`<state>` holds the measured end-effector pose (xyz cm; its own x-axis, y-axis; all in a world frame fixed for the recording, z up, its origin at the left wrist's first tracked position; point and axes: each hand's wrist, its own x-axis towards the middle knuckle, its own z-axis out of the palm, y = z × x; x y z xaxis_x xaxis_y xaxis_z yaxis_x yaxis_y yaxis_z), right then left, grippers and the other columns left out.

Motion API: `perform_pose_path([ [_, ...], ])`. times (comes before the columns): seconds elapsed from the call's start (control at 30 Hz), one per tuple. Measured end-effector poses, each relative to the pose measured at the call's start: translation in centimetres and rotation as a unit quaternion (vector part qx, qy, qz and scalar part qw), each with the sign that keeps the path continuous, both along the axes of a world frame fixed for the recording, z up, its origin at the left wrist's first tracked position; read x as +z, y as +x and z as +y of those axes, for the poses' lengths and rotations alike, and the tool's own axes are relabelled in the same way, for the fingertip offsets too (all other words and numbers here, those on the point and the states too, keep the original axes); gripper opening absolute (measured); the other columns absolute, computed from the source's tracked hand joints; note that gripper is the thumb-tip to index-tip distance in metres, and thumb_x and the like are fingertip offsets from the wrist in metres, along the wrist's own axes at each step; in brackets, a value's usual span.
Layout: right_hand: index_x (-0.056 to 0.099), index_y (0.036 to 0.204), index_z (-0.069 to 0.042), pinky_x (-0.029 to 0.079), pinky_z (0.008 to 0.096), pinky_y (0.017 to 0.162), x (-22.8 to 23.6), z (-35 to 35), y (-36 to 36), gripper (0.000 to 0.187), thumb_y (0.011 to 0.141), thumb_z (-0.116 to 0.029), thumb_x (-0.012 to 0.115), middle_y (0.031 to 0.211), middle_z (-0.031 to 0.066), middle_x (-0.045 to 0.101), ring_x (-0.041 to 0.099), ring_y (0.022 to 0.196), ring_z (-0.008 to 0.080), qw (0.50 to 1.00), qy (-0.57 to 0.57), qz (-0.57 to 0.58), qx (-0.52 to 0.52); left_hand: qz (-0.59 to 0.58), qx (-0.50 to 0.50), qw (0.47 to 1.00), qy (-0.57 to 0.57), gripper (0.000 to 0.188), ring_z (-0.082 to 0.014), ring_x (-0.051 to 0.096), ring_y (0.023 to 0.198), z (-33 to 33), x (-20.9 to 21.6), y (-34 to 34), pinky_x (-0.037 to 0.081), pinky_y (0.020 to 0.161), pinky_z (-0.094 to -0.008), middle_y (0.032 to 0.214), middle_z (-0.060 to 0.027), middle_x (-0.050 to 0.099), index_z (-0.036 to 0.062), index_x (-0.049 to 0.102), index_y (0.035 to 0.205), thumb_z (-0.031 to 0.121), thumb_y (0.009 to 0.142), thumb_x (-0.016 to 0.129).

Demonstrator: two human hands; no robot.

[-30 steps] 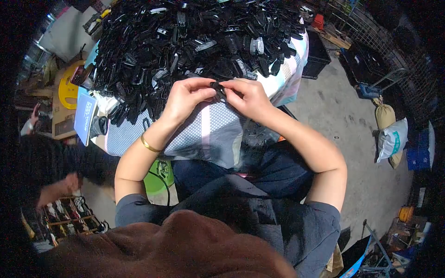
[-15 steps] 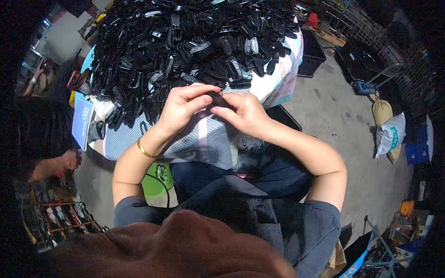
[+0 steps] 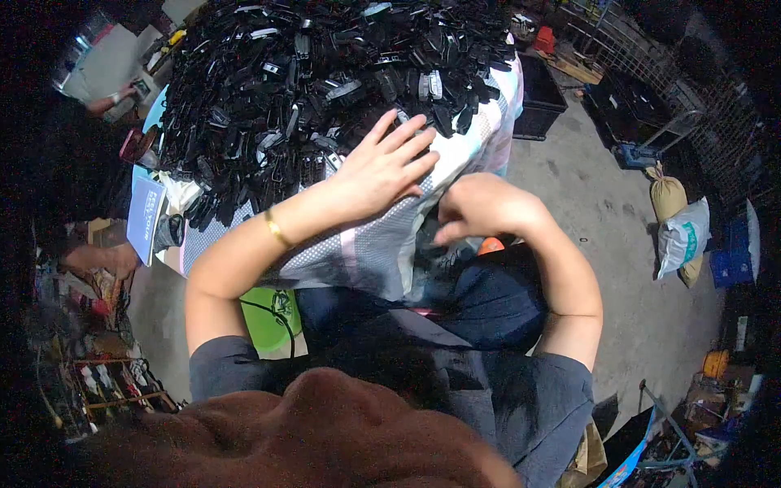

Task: The recorder sorts through a large pile of black plastic clips or buckles on a table, likely for quality control or packaging.

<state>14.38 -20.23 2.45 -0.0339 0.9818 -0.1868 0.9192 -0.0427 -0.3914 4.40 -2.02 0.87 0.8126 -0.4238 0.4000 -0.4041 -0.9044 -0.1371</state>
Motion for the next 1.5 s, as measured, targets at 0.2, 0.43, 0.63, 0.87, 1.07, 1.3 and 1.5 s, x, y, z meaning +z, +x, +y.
perform_pose_path([
  [0.2, 0.063, 0.085, -0.004, 0.047, 0.0319, 0.063, -1.6, 1.9, 4.4, 0.017, 0.073, -0.015, 0.066, 0.08, 0.0118, 0.061, 0.059, 0.069, 0.0246, 0.867, 0.398, -0.075, -0.291, -0.034, 0.071, 0.995, 0.063, 0.042, -0.0293, 0.043, 0.112, 1.5, -1.7, 1.6, 0.03, 0.098, -0.0512, 0.11, -0.0113, 0.051, 0.0056, 0.053, 0.111, 0.031, 0.077, 0.06],
  [0.43, 0.06, 0.102, -0.006, 0.039, 0.0411, 0.089, -4.6, 5.2, 4.9, 0.04, 0.067, -0.022, 0.068, 0.112, 0.0114, 0.056, 0.05, 0.106, 0.0313, 0.845, 0.511, -0.132, -0.09, -0.026, 0.023, 0.997, 0.062, 0.033, -0.0283, 0.044, 0.11, 3.2, -1.0, -1.4, 0.034, 0.094, -0.0462, 0.107, -0.0108, 0.051, 0.0048, 0.056, 0.099, 0.028, 0.076, 0.061],
  [0.63, 0.048, 0.125, -0.012, 0.019, 0.0543, 0.103, -5.0, 6.5, 3.3, 0.062, 0.073, -0.04, 0.066, 0.136, 0.0157, 0.034, 0.027, 0.129, 0.0352, 0.9, 0.406, -0.115, -0.111, -0.019, -0.015, 0.999, 0.044, 0.031, -0.0289, 0.045, 0.11, 4.9, -0.2, -3.7, 0.036, 0.093, -0.0452, 0.106, -0.0103, 0.052, 0.0045, 0.059, 0.095, 0.025, 0.073, 0.065],
  [0.87, 0.047, 0.126, -0.014, 0.018, 0.0578, 0.102, -4.7, 6.7, 3.3, 0.061, 0.075, -0.041, 0.065, 0.134, 0.016, 0.038, 0.031, 0.129, 0.0333, 0.917, 0.377, -0.107, -0.077, 0.011, -0.07, 0.997, 0.03, 0.032, -0.0307, 0.049, 0.106, 7.2, 0.7, -5.8, 0.043, 0.091, -0.0419, 0.106, -0.0116, 0.052, 0.0014, 0.059, 0.093, 0.021, 0.07, 0.067],
  [1.07, 0.056, 0.113, -0.01, 0.022, 0.0536, 0.103, -4.8, 7.0, 2.9, 0.049, 0.072, -0.032, 0.069, 0.13, 0.0158, 0.042, 0.036, 0.125, 0.0329, 0.899, 0.42, -0.109, -0.067, 0.019, -0.046, 0.999, 0.009, 0.034, -0.0304, 0.049, 0.102, 8.1, 1.1, -6.7, 0.041, 0.09, -0.0407, 0.102, -0.0123, 0.052, 0.0043, 0.055, 0.097, 0.019, 0.069, 0.066],
  [1.3, 0.059, 0.104, -0.006, 0.029, 0.0509, 0.1, -5.1, 8.0, 2.6, 0.036, 0.071, -0.02, 0.067, 0.122, 0.015, 0.049, 0.046, 0.113, 0.0313, 0.874, 0.466, -0.119, -0.072, -0.011, 0.13, 0.992, 0.0, 0.035, -0.0324, 0.041, 0.113, 4.4, 0.3, -6.8, 0.028, 0.099, -0.0485, 0.111, -0.0154, 0.048, 0.0043, 0.056, 0.093, 0.026, 0.068, 0.067],
  [1.5, 0.06, 0.102, -0.003, 0.036, 0.0445, 0.095, -5.1, 8.2, 2.6, 0.033, 0.071, -0.013, 0.065, 0.115, 0.017, 0.054, 0.052, 0.105, 0.0329, 0.841, 0.517, -0.118, -0.106, -0.004, 0.15, 0.988, -0.045, 0.044, -0.0338, 0.038, 0.117, 2.5, -0.6, -5.3, 0.026, 0.1, -0.0526, 0.116, -0.0166, 0.046, 0.0043, 0.055, 0.099, 0.034, 0.07, 0.068],
])
